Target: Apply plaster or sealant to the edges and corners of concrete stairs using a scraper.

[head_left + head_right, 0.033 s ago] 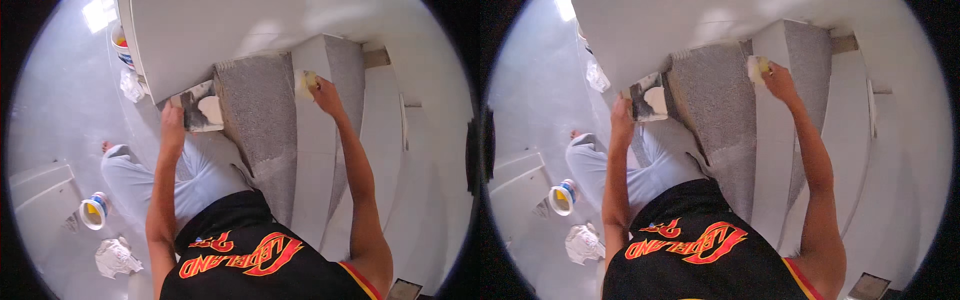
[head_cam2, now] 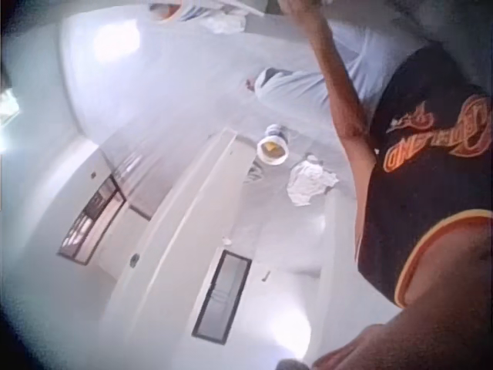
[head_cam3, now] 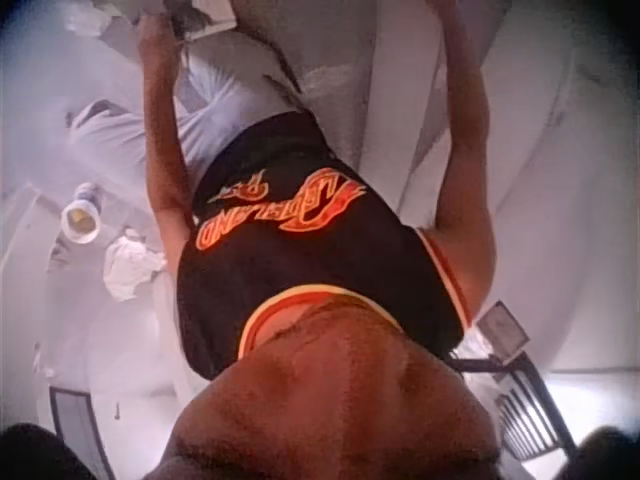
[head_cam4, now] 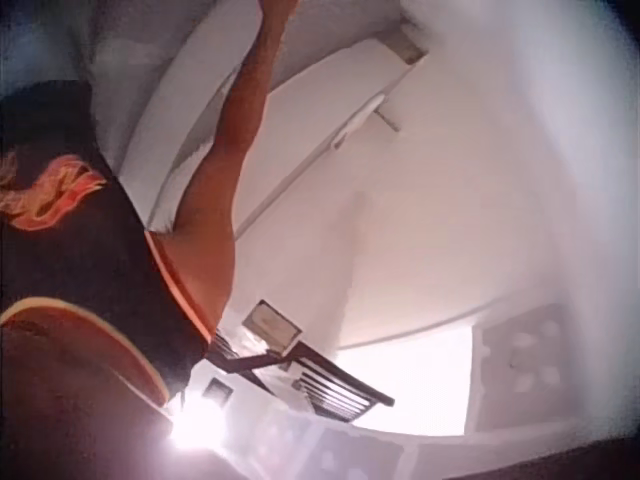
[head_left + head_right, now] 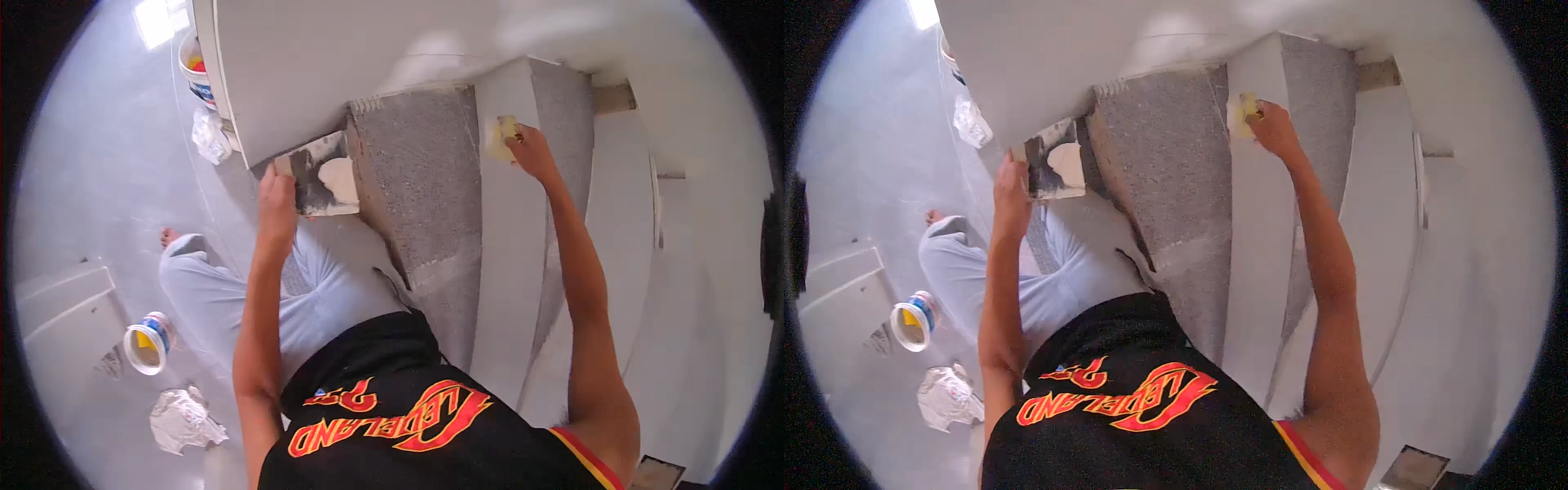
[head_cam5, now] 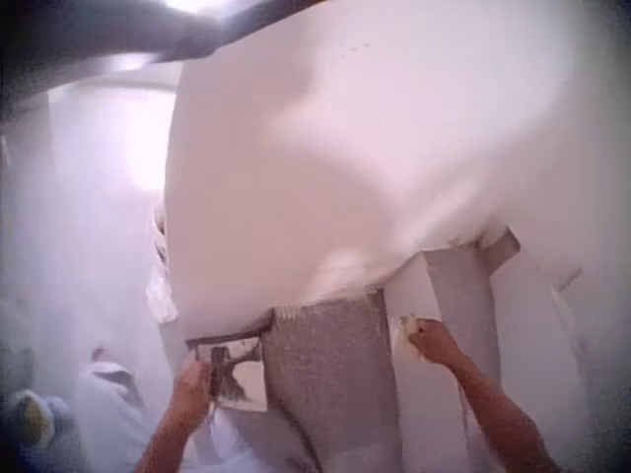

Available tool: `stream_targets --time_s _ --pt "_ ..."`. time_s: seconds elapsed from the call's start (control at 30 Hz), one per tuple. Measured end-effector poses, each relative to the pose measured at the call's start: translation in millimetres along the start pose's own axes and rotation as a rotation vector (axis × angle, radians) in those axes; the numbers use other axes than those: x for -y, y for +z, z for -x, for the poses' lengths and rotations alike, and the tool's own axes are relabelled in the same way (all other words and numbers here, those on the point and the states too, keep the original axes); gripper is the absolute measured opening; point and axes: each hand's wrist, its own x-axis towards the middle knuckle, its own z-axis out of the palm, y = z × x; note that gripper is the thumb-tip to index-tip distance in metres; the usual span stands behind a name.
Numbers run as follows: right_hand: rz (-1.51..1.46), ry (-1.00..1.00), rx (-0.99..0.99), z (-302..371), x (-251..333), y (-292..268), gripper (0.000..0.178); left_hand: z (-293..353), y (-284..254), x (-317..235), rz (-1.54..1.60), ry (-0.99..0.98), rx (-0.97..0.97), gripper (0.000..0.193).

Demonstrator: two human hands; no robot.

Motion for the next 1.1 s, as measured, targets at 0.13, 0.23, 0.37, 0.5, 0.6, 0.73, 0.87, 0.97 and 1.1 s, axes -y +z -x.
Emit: stream_targets --time_s 0.13,0.23,0.37,0.5,0.6,0.73,0.87,0.97,1.1 --pt "-0.087 0.287 0.02 -58 -30 36 0.028 3 -7 21 0.154 -0.016 -0.083 0.025" --pt "0.114 0.371 -0.074 -93 -50 66 0.033 -1 -15 28 0.137 -0.125 -0.047 0.028" --pt "0.465 0.129 -0.255 -128 -70 83 0.033 -4 -15 51 0.153 -0.194 -0.1 0.034" --pt "0.435 0.238 -0.022 -139 -47 102 0.029 -1 -24 60 0.096 -0.145 -0.078 0.03" --pt "0.531 0.222 -0.065 -144 -45 114 0.023 0 -21 36 0.269 -0.26 -0.016 0.029" --pt "0.588 0.213 -0.109 -145 -25 135 0.018 -1 -22 46 0.055 -0.148 -0.135 0.038" --pt "0.657 0.193 -0.022 -165 -47 116 0.02 3 -20 34 0.036 -0.155 -0.137 0.038" --pt "1.047 -0.402 0.506 -177 -82 67 0.029 2 -19 39 0.046 -0.166 -0.143 0.038" --pt "0.359 0.351 0.026 -147 -63 80 0.036 0 -21 42 0.249 -0.278 -0.133 0.037"
